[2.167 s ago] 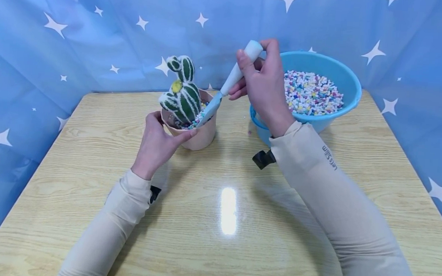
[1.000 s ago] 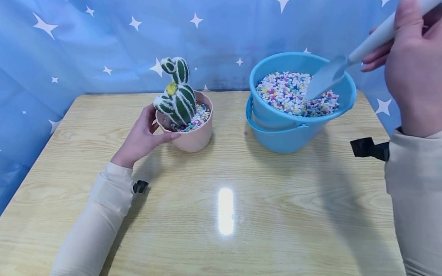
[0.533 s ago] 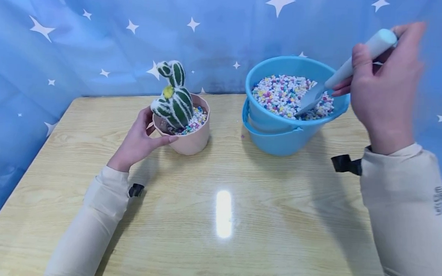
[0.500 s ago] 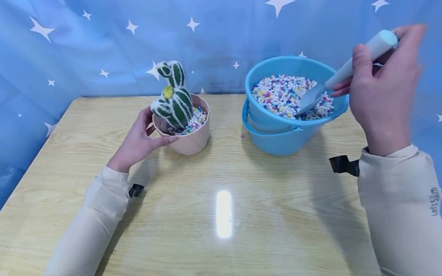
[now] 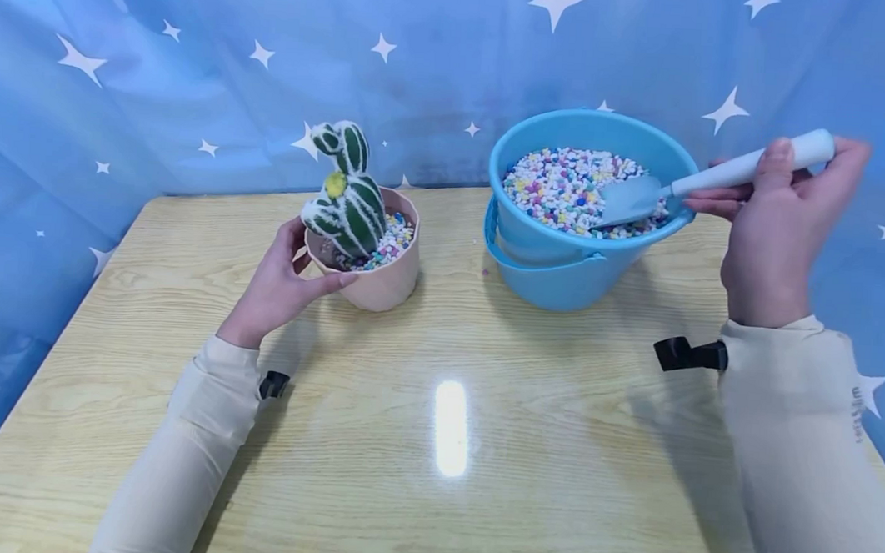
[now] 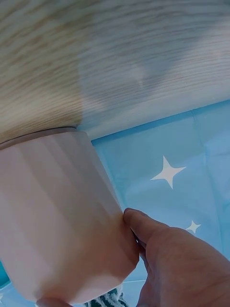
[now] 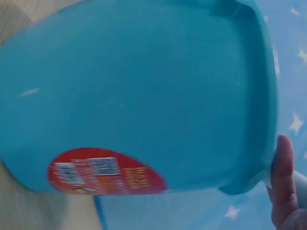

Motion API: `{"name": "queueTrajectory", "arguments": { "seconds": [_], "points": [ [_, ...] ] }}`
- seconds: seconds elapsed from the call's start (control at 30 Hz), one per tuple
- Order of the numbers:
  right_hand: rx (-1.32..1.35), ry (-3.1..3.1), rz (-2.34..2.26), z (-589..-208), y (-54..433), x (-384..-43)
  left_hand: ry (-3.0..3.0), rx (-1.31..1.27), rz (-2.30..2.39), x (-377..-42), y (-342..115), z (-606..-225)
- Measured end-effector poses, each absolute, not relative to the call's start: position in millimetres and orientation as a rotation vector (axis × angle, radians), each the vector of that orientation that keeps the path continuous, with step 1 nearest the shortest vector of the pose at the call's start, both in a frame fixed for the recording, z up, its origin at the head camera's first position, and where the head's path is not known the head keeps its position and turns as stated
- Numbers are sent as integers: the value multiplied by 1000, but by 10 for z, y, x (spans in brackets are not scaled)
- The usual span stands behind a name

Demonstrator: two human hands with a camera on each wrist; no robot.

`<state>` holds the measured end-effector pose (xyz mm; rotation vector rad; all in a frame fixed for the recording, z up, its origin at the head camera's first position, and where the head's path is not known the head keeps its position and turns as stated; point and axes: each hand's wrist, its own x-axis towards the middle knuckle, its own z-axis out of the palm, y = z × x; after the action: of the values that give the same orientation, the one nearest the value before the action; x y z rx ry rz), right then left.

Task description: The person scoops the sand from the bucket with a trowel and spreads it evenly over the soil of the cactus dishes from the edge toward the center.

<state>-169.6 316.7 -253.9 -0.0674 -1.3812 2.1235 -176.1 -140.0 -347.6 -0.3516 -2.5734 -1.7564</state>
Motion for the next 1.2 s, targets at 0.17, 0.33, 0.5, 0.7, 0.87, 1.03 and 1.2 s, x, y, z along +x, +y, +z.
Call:
{"name": "queueTrajectory", "arguments": {
  "seconds": [0.17, 0.33, 0.5, 0.7, 0.87, 1.03, 1.2],
  "points": [
    [-48, -1241, 2208, -2618, 3201, -1726, -2578, -350, -1756, -1756, -1387, -3476],
    [-129, -1114, 2336, -2640, 3257, -1764, -2585, -355, -1750, -1750, -1349, -3460],
    [-161, -1189, 2355, -2644, 3323, -1770, -2597, -350, -1728, -1742, -1329, -3448],
    [-177, -1197, 2408, -2647, 3385, -1799, -2607, -332, -1716, -1737, -1337, -3468],
    [-231, -1174, 2463, -2639, 3452, -1859, -2604, -328, -1722, -1741, -1348, -3486],
    [-266, -1093, 2530, -2647, 3516, -1910, -2623, -360, -1734, -1752, -1394, -3469],
    [-269, -991, 2586, -2659, 3582, -1918, -2630, -385, -1824, -1803, -1455, -3461]
  ]
}}
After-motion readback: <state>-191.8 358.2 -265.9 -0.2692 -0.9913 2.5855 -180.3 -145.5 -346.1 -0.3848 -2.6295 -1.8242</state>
